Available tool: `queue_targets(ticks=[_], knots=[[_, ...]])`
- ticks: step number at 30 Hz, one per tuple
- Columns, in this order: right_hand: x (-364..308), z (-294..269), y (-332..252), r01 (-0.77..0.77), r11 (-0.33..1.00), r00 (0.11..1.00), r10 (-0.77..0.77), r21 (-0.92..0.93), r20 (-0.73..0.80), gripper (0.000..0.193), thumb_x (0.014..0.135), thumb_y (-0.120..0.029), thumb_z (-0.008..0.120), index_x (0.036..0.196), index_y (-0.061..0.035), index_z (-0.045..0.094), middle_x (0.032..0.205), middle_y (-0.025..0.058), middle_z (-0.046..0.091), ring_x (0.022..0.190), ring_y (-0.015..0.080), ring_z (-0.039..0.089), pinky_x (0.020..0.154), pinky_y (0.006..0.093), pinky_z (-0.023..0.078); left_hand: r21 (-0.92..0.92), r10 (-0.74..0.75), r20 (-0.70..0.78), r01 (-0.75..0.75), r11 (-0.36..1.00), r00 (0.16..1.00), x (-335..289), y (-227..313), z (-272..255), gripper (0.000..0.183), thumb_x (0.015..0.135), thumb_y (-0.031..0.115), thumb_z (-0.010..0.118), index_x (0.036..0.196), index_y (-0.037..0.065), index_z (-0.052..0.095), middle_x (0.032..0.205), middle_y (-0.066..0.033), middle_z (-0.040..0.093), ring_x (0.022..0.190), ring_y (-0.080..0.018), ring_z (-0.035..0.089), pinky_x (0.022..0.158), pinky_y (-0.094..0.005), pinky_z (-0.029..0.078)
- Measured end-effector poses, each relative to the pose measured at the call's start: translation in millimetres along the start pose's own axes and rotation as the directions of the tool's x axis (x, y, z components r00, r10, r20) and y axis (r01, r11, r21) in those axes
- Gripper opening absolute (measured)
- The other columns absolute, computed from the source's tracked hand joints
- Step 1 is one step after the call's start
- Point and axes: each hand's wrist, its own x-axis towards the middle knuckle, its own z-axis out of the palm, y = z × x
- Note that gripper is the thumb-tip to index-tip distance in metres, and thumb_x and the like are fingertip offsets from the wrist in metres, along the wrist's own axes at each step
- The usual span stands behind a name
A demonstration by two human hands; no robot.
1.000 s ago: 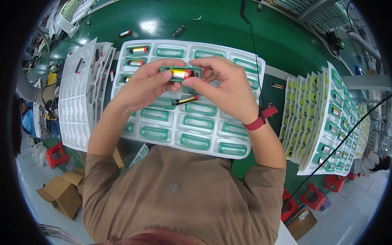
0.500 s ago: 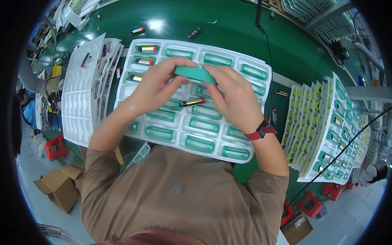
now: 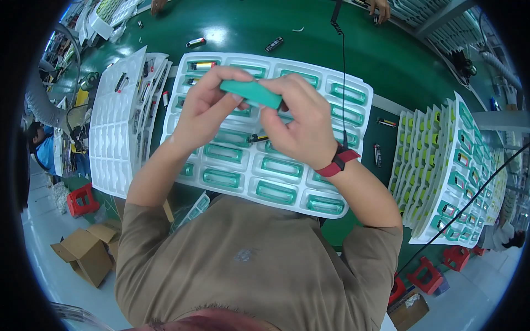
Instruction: The person assembles small electronic components by hand, inserting batteries and wiring harnesses into plastic housings, then places the assembled units into plastic trays for sorting.
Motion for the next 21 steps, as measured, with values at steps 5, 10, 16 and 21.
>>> queue_targets(ticks=[5, 10, 16, 21], knots=[[9.4, 22.5, -3.1, -0.034, 0.988, 0.997, 0.021, 0.154, 0.080, 0.027, 0.087, 0.000, 0.067, 0.114, -0.0016, 0.067, 0.097, 0.0116, 0.066, 0.078, 0.0223, 0.064, 0.066, 0.0307, 0.053, -0.219, -0.139, -0.088, 0.117, 0.969, 0.986, -23.1, 8.2, -12.8, 0.031, 0.102, 0.002, 0.055, 0.133, 0.005, 0.056, 0.123, -0.0052, 0.063, 0.108, -0.0117, 0.061, 0.090, -0.0293, 0.053], [32.4, 42.2, 4.7, 0.121, 0.982, 0.992, -0.124, 0.143, 0.009, 0.031, 0.087, -0.001, 0.067, 0.117, -0.0030, 0.066, 0.099, 0.0120, 0.065, 0.080, 0.0241, 0.065, 0.069, 0.0326, 0.054, -0.285, -0.005, -0.176, -0.046, 0.957, 0.984, -21.2, 8.5, -24.9, 0.033, 0.103, 0.002, 0.055, 0.135, 0.004, 0.055, 0.130, -0.0096, 0.064, 0.111, -0.0130, 0.061, 0.092, -0.0297, 0.050], [72.5, 21.6, 38.9, 0.026, 0.984, 0.912, -0.095, 0.178, 0.398, 0.033, 0.090, -0.011, 0.072, 0.122, -0.0035, 0.067, 0.103, 0.0099, 0.069, 0.084, 0.0190, 0.065, 0.074, 0.0311, 0.053, 0.092, -0.028, -0.242, 0.052, 0.994, 0.970, -39.6, 31.1, -56.5, 0.033, 0.096, -0.009, 0.057, 0.127, 0.002, 0.061, 0.133, -0.0111, 0.063, 0.113, -0.0134, 0.061, 0.094, -0.0269, 0.049], [115.5, -3.0, 217.9, 0.180, 0.815, 0.808, 0.197, -0.551, 0.556, 0.044, 0.092, -0.008, 0.066, 0.136, -0.0104, 0.063, 0.130, 0.0145, 0.064, 0.116, 0.0320, 0.064, 0.101, 0.0401, 0.052, 0.278, -0.248, -0.310, 0.337, 0.900, 0.918, -85.4, 30.8, -106.4, 0.028, 0.096, -0.001, 0.061, 0.124, 0.003, 0.064, 0.106, 0.0013, 0.060, 0.094, -0.0081, 0.058, 0.081, -0.0239, 0.047]])
